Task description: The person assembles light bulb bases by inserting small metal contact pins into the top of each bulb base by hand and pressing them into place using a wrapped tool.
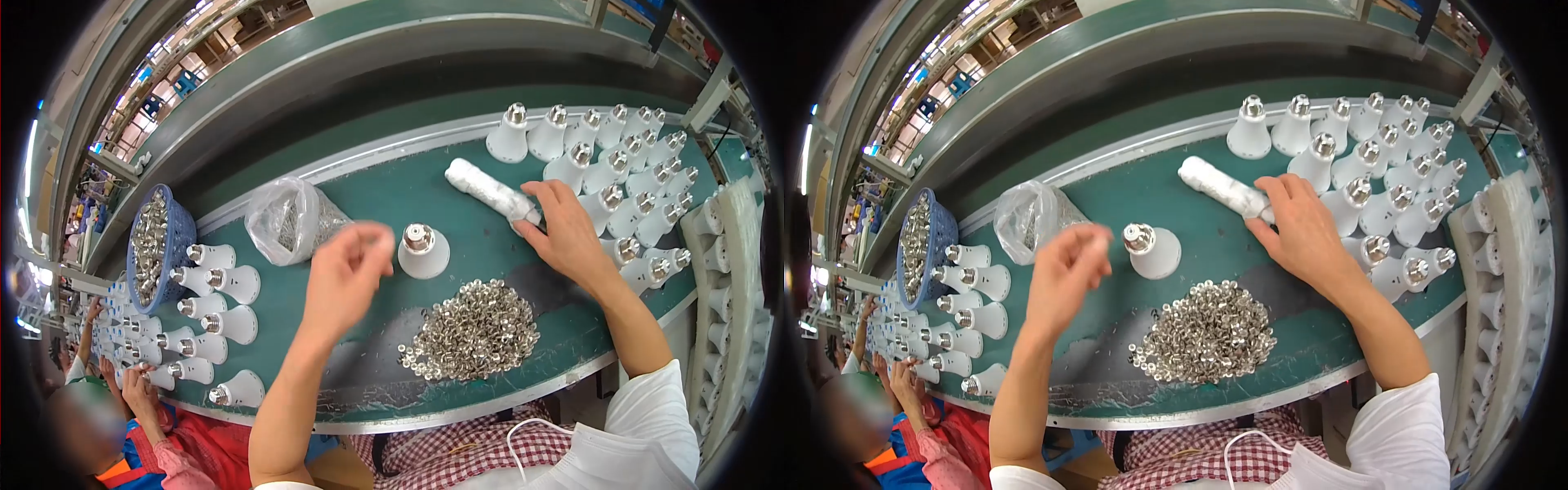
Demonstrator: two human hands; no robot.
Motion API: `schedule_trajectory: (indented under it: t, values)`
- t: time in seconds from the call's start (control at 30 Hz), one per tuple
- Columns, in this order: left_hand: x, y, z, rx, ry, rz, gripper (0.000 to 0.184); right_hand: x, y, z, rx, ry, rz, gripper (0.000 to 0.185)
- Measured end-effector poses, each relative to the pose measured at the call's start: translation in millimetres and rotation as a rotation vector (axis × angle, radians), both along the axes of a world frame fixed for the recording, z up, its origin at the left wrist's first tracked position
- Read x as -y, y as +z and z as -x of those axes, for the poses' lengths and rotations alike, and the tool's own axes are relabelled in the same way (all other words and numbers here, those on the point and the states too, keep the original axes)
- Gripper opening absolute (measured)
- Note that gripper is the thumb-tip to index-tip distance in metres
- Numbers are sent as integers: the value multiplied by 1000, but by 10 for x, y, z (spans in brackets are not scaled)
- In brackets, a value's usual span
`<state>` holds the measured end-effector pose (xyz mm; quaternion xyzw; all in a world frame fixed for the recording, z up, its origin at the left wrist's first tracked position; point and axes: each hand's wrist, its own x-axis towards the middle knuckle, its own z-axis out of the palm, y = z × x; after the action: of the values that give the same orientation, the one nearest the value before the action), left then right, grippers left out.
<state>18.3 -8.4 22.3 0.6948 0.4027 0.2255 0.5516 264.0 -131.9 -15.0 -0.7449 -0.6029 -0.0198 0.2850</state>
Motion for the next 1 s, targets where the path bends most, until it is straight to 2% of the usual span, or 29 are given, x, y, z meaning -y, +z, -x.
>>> schedule_trajectory:
  t: [0.07,0.13,0.27,0.33,0.37,0.63,0.77,0.87,0.97,1.0]
  values:
    - [186,-201,211,-186,-144,-304,12,42,-78,-16,-30,25,88,35]
    - [346,-260,291,-290,-237,-427,12,50,-137,-28,3,0,119,34]
    - [430,-437,232,-219,-243,-528,13,30,-169,-29,-12,5,99,31]
    - [422,-471,174,-227,-328,-730,12,31,-171,-35,-21,1,99,31]
    - [427,-482,161,-225,-332,-730,12,38,-178,-33,-38,0,102,31]
    - [451,-513,196,-396,-408,-1052,16,33,-194,-26,-39,-12,97,30]
    - [406,-536,236,-413,-405,-1073,17,36,-200,-30,-32,-17,127,31]
    - [312,-505,229,-330,-336,-970,14,32,-223,-39,-31,-18,126,31]
    - [163,-257,118,-146,-50,-993,12,28,-231,-36,-27,-18,129,32]
    - [122,-204,57,-143,-52,-995,12,30,-230,-31,-26,-21,128,32]
